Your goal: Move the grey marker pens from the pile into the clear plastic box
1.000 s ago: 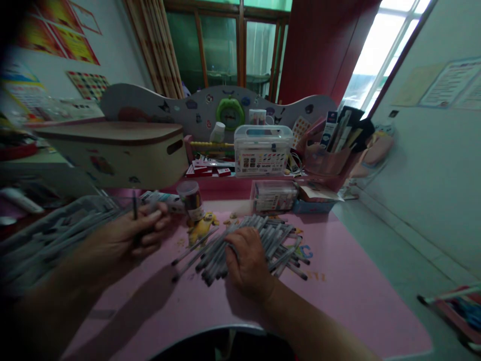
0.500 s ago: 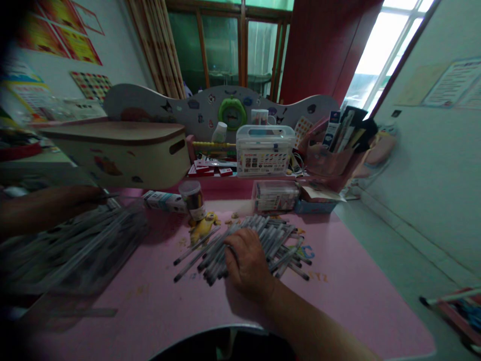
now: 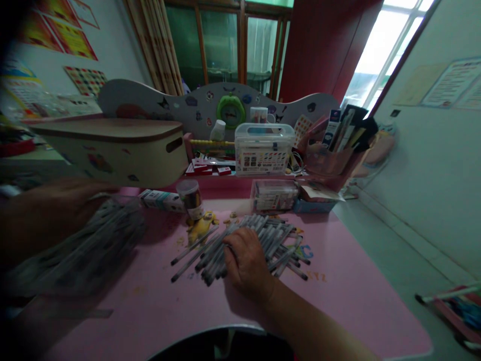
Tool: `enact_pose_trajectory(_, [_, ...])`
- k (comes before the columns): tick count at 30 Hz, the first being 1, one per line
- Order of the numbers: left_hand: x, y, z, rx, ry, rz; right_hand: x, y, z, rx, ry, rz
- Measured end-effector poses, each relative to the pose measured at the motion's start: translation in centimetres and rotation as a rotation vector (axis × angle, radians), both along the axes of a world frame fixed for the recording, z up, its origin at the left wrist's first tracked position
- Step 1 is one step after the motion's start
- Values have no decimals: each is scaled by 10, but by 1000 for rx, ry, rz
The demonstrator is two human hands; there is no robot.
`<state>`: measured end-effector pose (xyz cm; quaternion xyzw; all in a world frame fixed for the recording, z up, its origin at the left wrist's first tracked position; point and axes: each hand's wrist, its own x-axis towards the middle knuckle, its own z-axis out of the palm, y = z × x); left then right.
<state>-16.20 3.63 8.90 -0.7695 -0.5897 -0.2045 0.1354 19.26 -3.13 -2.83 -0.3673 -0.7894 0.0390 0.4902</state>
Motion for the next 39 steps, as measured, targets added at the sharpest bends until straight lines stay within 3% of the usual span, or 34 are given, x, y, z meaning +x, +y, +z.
enact_pose_trajectory(2, [25,-17,-16,-18,-120,-200,0,1,0,8,6,-4])
enact_pose_trajectory(5, [67,-35,-48,-294,-275,-340,0,2,0,14,6,-7])
enact_pose_trajectory(9, [106,-39,-82,-564,-179,-239,1,2,0,7,-4,-6])
enact_pose_trajectory(16, [115,-19,-112,-640,-94,-105,2,3,-1,-6,-12,-1])
enact_pose_trajectory(20, [114,-15,-113,-630,-75,-82,1,3,-2,-13,-24,0])
enact_pose_trajectory(24, [116,-15,-93,-568,-185,-129,0,6,-6,-44,-64,-29])
enact_pose_trajectory(29, [131,-24,-72,-484,-413,-350,-2,10,-11,-22,-92,-117])
enact_pose_trajectory(34, [152,-35,-72,-424,-554,-562,-1,10,-15,-194,-180,-65])
enact_pose_trajectory(39, [157,-32,-85,-543,-1083,-389,0,10,-14,-313,-206,-14])
